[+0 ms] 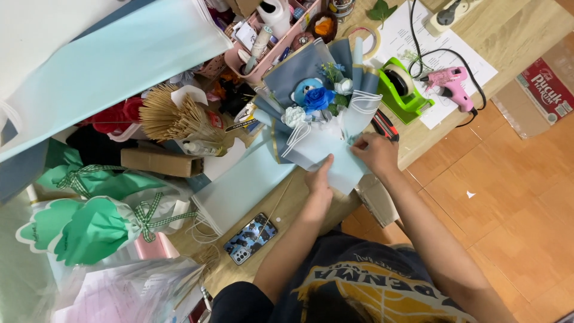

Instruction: The person folds a sheet of light blue wrapping paper and places it around a bouquet containing a blue teddy bear and artificial flowers. They repeat this process with additional sheets, arranging them around the bouquet to create a decorative wrap.

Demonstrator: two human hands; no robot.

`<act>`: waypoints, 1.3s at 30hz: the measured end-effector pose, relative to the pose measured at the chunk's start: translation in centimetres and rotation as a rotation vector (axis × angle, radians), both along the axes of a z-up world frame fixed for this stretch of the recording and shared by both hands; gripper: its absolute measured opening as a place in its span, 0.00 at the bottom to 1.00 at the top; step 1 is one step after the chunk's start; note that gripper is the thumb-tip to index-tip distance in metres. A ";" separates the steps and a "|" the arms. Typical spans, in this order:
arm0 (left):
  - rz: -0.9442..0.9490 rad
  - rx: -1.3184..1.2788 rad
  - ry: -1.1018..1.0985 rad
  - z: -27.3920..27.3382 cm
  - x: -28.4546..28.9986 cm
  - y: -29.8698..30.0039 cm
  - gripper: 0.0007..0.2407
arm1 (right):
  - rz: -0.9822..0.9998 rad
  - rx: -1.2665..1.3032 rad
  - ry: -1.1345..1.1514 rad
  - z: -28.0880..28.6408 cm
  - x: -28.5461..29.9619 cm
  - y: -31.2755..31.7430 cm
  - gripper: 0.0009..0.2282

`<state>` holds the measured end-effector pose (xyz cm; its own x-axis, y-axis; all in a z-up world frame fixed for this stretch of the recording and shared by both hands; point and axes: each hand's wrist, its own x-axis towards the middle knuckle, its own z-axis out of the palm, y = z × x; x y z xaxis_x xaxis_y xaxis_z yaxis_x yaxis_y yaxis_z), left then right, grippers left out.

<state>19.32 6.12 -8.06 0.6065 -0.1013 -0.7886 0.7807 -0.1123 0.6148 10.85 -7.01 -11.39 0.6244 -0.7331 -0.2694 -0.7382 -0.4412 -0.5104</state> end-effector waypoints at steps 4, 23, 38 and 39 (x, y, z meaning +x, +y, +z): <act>0.009 0.008 0.005 -0.4 -0.1 -0.3 0.34 | -0.024 -0.018 -0.020 -1.0 0.6 0.1 0.08; -0.097 -0.005 -0.069 -0.4 -0.1 0.7 0.31 | -0.073 -0.010 -0.073 -2.5 -0.3 0.6 0.10; -0.589 -0.262 -0.346 -2.9 -2.8 7.6 0.22 | -0.192 0.684 -0.477 3.3 -8.7 5.2 0.05; -0.598 -0.306 -0.337 -2.8 -3.1 7.5 0.22 | -0.221 0.686 -0.483 3.8 -9.1 5.5 0.05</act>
<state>16.27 13.66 -10.86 0.5826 -0.6743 -0.4538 0.4040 -0.2442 0.8816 1.75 -1.46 -7.63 0.6466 -0.6241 -0.4387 -0.4044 0.2072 -0.8908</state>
